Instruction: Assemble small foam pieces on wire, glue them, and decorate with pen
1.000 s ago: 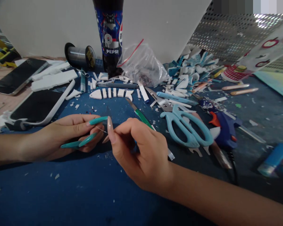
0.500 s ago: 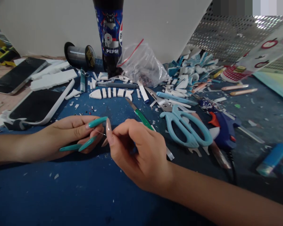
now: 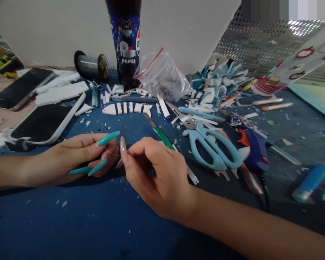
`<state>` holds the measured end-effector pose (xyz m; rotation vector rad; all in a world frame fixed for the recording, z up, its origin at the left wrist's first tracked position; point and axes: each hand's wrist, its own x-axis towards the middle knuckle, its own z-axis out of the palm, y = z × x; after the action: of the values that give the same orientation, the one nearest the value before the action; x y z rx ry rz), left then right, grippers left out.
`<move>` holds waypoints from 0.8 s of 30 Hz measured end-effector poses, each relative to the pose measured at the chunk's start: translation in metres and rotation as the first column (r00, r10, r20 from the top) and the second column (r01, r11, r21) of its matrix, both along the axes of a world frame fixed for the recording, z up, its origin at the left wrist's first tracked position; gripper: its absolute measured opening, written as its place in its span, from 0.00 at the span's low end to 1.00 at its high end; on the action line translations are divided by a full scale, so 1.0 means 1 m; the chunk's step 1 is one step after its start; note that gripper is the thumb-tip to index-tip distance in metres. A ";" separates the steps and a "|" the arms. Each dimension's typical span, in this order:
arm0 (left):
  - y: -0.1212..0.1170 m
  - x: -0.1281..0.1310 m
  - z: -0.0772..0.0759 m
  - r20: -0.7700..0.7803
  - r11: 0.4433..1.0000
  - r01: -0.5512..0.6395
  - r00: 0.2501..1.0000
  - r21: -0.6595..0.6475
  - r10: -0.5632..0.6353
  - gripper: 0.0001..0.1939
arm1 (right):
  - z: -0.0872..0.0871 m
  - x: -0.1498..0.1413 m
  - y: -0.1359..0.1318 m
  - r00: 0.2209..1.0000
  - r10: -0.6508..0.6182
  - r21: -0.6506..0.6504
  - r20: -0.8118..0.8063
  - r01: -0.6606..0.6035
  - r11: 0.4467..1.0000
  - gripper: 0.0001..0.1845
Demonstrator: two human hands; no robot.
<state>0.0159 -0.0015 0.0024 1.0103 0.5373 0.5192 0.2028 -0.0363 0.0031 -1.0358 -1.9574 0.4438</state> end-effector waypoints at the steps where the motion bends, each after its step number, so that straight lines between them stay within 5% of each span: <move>1: 0.000 0.000 -0.001 0.009 1.000 0.001 1.000 -0.001 -0.001 0.15 | 0.000 0.000 0.000 1.000 -0.005 -0.006 -0.004 0.005 1.000 0.08; 24: -0.003 0.000 -0.007 -0.099 0.982 -0.088 0.989 0.165 0.105 0.17 | 0.003 -0.002 0.005 1.000 -0.002 -0.159 -0.007 0.001 0.987 0.11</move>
<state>0.0158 -0.0048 -0.0046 1.1746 0.6509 0.6037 0.2008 -0.0312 0.0060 -1.1335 -1.9392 0.6101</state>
